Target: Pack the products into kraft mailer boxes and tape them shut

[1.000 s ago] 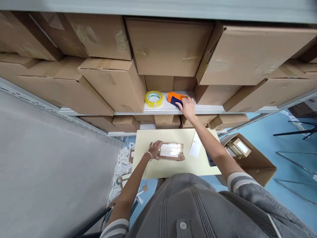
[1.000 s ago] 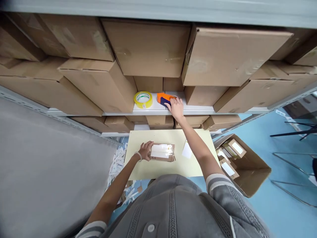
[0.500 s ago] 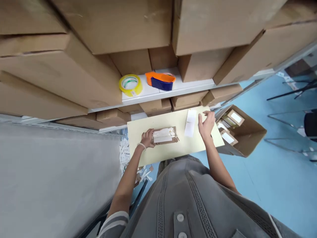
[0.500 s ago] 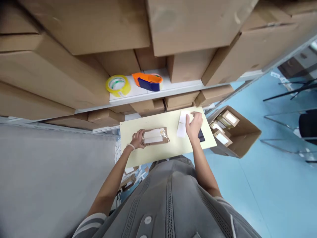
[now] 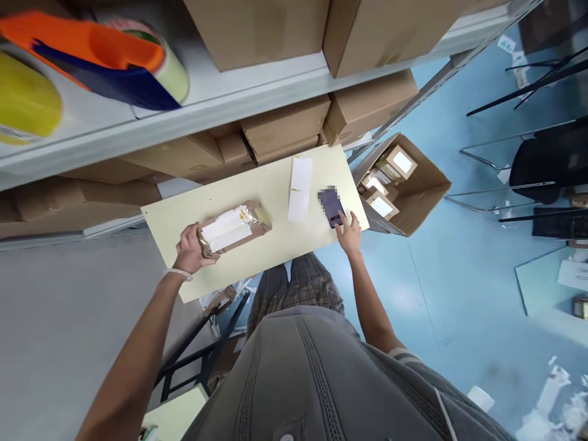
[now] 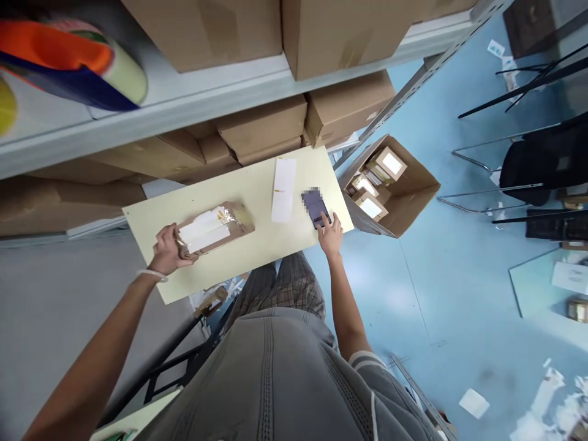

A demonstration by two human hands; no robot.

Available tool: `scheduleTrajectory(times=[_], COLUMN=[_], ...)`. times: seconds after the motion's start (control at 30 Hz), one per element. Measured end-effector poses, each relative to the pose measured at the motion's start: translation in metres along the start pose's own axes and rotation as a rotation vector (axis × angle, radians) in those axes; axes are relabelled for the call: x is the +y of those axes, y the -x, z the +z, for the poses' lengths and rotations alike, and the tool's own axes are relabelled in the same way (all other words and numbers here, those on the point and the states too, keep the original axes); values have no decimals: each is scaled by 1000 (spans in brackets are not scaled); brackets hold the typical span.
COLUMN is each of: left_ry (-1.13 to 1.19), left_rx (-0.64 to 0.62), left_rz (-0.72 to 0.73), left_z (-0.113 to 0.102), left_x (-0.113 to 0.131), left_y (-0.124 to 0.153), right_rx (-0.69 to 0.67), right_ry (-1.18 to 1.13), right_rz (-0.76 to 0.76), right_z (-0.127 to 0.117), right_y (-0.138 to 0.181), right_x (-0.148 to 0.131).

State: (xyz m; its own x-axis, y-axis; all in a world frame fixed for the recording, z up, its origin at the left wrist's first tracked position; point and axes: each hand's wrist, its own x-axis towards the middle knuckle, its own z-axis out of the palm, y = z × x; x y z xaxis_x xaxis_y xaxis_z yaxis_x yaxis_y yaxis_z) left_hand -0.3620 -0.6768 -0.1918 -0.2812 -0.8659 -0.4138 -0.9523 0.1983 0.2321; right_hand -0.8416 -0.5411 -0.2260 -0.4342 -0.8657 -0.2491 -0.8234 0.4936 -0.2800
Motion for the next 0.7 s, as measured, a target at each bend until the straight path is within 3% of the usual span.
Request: scheduleTrajectory(times=[0.23,0.7], left_ry=[-84,-65], left_rx=[-29,-72], left_rz=[-48,-155], left_z=[3,-1], left_x=[-1,9], left_y=[2,-1], right_rx=[-44,-112], right_ry=[63,-82], right_rz=[-14,-30], right_z=[23,29], right_y=[-39,-52], right_x=[5,12])
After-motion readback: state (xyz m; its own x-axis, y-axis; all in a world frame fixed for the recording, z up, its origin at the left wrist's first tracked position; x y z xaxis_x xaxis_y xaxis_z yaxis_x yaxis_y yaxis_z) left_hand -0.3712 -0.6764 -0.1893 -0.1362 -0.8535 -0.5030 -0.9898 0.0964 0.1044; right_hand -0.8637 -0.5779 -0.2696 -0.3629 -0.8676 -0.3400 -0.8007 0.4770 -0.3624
